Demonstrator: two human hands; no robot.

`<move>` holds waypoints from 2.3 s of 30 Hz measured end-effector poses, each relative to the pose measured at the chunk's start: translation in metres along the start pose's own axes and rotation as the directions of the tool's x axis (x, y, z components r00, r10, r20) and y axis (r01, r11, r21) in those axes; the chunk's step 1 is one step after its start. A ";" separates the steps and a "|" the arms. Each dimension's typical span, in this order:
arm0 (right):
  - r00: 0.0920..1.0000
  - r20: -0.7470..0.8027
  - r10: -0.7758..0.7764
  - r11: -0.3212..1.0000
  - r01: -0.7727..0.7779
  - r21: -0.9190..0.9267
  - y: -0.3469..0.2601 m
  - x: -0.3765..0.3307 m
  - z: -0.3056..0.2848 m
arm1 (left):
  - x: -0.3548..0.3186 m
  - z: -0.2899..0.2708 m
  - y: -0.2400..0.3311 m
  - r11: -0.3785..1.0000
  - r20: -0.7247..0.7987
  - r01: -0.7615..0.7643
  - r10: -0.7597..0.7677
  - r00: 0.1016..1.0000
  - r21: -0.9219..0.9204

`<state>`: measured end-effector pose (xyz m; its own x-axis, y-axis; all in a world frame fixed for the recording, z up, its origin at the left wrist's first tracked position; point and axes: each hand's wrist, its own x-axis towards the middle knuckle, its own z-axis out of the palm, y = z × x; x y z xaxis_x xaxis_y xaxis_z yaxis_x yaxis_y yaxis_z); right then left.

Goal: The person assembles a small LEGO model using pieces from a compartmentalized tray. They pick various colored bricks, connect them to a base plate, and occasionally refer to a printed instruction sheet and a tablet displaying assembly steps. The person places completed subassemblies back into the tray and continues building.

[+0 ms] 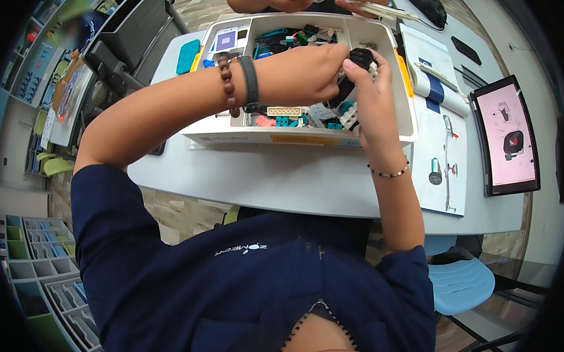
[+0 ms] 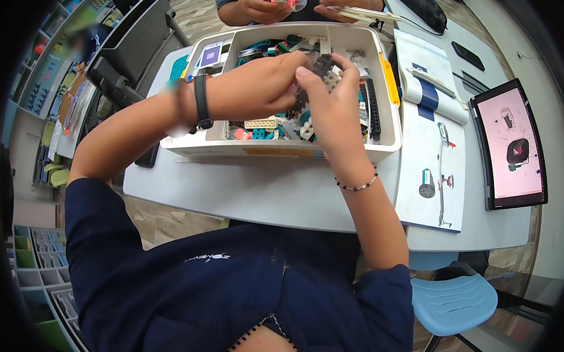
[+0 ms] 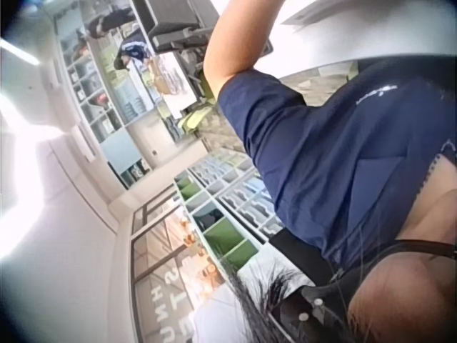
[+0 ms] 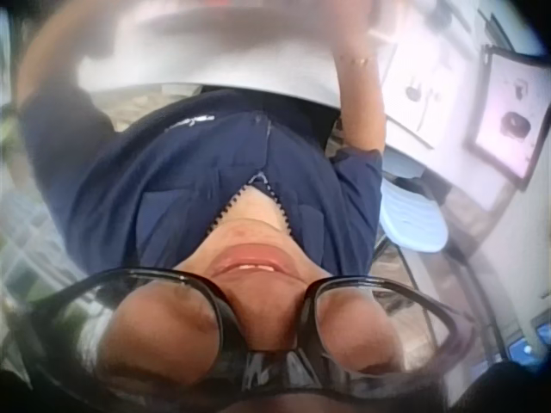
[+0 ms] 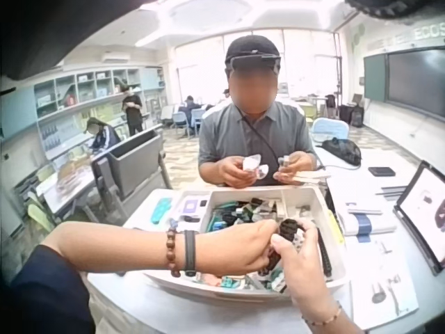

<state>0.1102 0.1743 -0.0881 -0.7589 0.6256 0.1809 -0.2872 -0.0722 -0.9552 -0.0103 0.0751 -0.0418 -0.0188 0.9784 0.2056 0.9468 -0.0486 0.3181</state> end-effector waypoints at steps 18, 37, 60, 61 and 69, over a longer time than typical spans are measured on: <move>0.995 0.052 0.083 0.996 -0.084 0.036 -0.002 0.007 0.007 | -0.005 0.003 -0.014 0.998 0.020 0.043 -0.042 0.999 -0.044; 0.978 0.210 -0.003 1.000 -0.001 0.020 -0.028 0.004 0.012 | -0.009 -0.002 -0.027 0.994 -0.260 0.039 -0.066 0.963 -0.105; 0.969 0.066 0.238 0.805 -0.235 0.544 -0.005 0.087 -0.030 | 0.031 0.005 -0.078 0.809 -0.393 0.023 -0.310 0.866 -0.588; 0.970 0.066 0.235 0.803 -0.232 0.549 -0.004 0.086 -0.030 | 0.029 0.005 -0.078 0.799 -0.377 0.035 -0.322 0.869 -0.601; 0.970 0.062 0.235 0.807 -0.231 0.544 0.003 0.087 -0.032 | 0.020 -0.004 -0.075 0.765 -0.278 0.137 -0.386 0.880 -0.629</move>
<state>0.0620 0.2532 -0.0822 -0.8399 0.5416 -0.0349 -0.3747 -0.6252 -0.6846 -0.0829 0.0973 -0.0577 -0.4708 0.8240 0.3153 0.5203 -0.0294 0.8535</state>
